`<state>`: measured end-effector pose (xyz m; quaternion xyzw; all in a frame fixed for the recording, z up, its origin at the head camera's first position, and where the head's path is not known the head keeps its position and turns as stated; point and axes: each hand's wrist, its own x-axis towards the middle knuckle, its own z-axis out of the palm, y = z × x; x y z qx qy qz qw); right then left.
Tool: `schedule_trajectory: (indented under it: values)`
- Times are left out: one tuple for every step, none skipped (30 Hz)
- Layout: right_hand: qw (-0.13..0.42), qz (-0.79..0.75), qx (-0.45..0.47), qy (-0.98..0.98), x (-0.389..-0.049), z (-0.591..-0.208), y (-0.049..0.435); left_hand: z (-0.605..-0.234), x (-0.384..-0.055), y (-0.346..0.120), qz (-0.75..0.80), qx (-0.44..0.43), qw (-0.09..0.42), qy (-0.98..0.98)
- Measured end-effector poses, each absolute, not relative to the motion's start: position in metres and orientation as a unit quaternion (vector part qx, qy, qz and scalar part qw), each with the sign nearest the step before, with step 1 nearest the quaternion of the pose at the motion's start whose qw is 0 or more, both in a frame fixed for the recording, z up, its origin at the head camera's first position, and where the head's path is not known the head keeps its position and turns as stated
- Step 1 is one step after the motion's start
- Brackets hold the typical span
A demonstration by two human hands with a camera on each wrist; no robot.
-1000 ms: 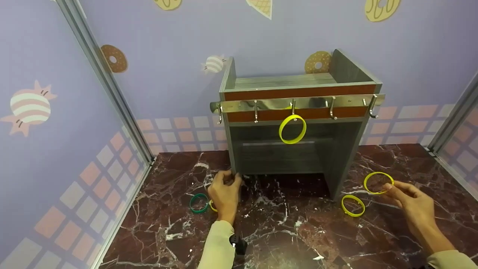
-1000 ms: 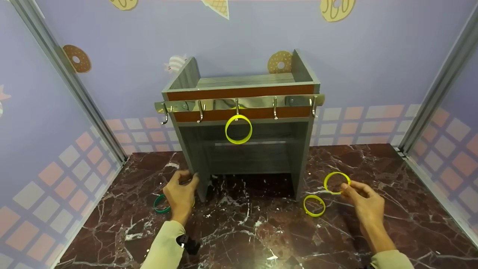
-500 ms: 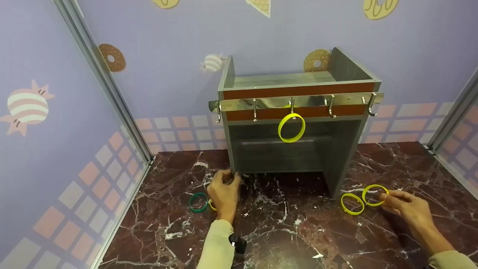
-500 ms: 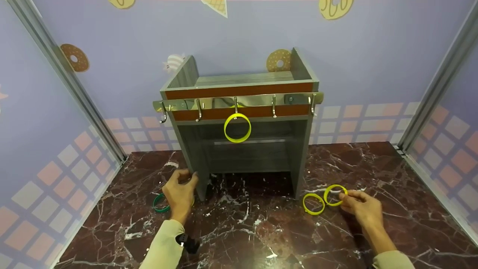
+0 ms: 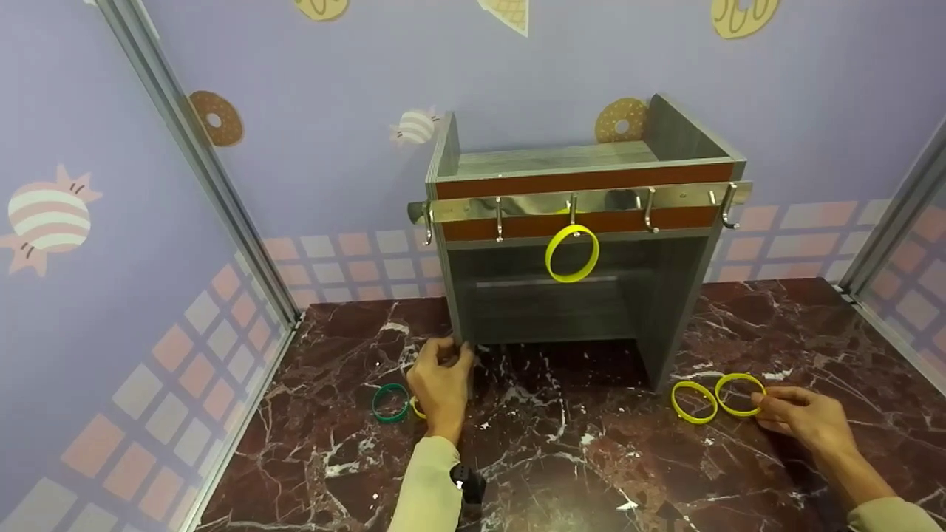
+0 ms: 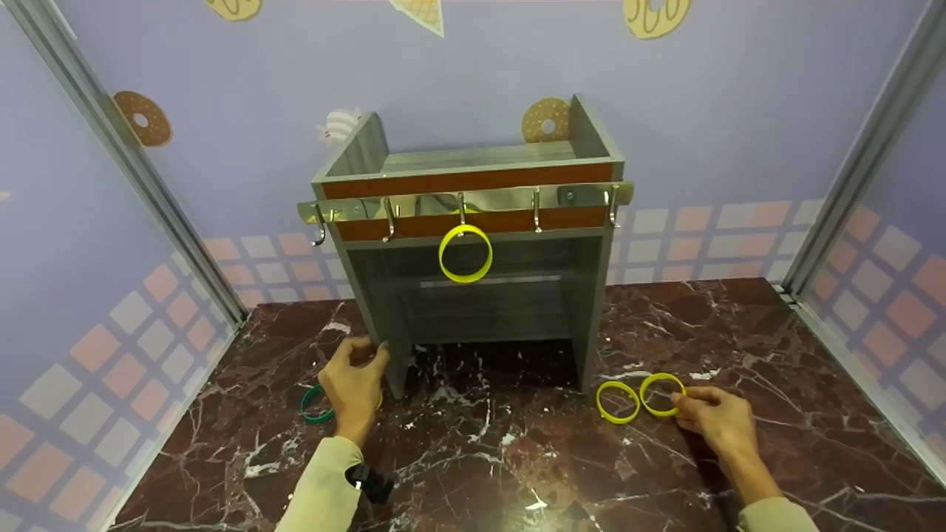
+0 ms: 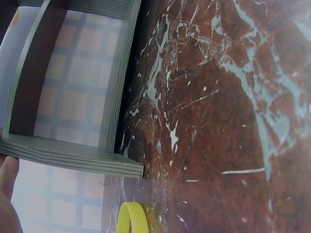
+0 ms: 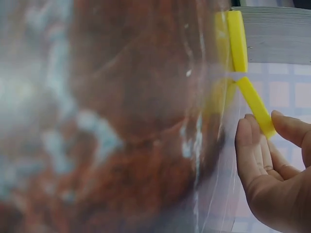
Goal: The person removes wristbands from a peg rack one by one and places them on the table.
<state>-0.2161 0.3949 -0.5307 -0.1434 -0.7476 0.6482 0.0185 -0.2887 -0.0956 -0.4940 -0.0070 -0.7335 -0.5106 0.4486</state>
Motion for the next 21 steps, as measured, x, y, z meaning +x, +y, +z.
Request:
schedule_trajectory:
  values:
    - [0.021, 0.636, -0.143, -0.758, -0.216, -0.531, 0.395, -0.494, -0.288, -0.096, -0.511, -0.005, 0.448, -0.733]
    - [0.023, 0.628, -0.143, -0.764, -0.215, -0.532, 0.395, -0.494, -0.288, -0.096, -0.512, -0.005, 0.448, -0.733]
    - [0.027, 0.62, -0.142, -0.771, -0.215, -0.532, 0.396, -0.494, -0.288, -0.096, -0.512, -0.004, 0.448, -0.733]
    - [0.029, 0.614, -0.141, -0.776, -0.214, -0.532, 0.396, -0.494, -0.288, -0.096, -0.513, -0.005, 0.448, -0.732]
    - [0.032, 0.606, -0.142, -0.782, -0.213, -0.533, 0.397, -0.494, -0.288, -0.096, -0.513, -0.006, 0.449, -0.732]
    - [0.035, 0.598, -0.141, -0.788, -0.213, -0.532, 0.397, -0.495, -0.289, -0.096, -0.512, -0.007, 0.451, -0.731]
    - [0.04, 0.587, -0.143, -0.796, -0.212, -0.532, 0.397, -0.495, -0.289, -0.096, -0.512, -0.008, 0.452, -0.73]
    - [0.047, 0.571, -0.145, -0.807, -0.211, -0.532, 0.397, -0.495, -0.289, -0.096, -0.512, -0.008, 0.452, -0.731]
    - [0.057, 0.552, -0.148, -0.819, -0.21, -0.531, 0.397, -0.495, -0.29, -0.096, -0.511, -0.007, 0.453, -0.731]
    - [0.066, 0.529, -0.15, -0.833, -0.209, -0.53, 0.396, -0.496, -0.29, -0.096, -0.51, -0.007, 0.454, -0.731]
    - [0.077, 0.509, -0.152, -0.844, -0.208, -0.529, 0.396, -0.496, -0.29, -0.096, -0.508, -0.006, 0.456, -0.731]
    - [0.087, 0.49, -0.154, -0.853, -0.207, -0.528, 0.395, -0.496, -0.29, -0.096, -0.507, -0.006, 0.457, -0.731]
    - [0.096, 0.475, -0.155, -0.861, -0.207, -0.526, 0.394, -0.496, -0.29, -0.096, -0.506, -0.006, 0.458, -0.731]
    - [0.104, 0.46, -0.155, -0.868, -0.207, -0.525, 0.392, -0.496, -0.29, -0.096, -0.504, -0.005, 0.459, -0.731]
    - [0.11, 0.452, -0.153, -0.872, -0.206, -0.523, 0.391, -0.496, -0.29, -0.096, -0.503, -0.006, 0.461, -0.731]
    - [0.114, 0.447, -0.15, -0.875, -0.206, -0.522, 0.389, -0.497, -0.29, -0.096, -0.502, -0.007, 0.463, -0.731]
    - [0.116, 0.444, -0.146, -0.876, -0.206, -0.521, 0.388, -0.497, -0.29, -0.097, -0.5, -0.007, 0.463, -0.731]
    - [0.118, 0.441, -0.142, -0.878, -0.207, -0.519, 0.386, -0.497, -0.29, -0.097, -0.5, -0.009, 0.465, -0.731]
    - [0.121, 0.437, -0.139, -0.88, -0.207, -0.518, 0.384, -0.497, -0.29, -0.097, -0.499, -0.009, 0.465, -0.731]
    - [0.125, 0.433, -0.135, -0.882, -0.207, -0.516, 0.382, -0.497, -0.29, -0.097, -0.499, -0.01, 0.465, -0.731]
    - [0.129, 0.429, -0.131, -0.884, -0.208, -0.514, 0.38, -0.497, -0.29, -0.097, -0.5, -0.011, 0.465, -0.731]
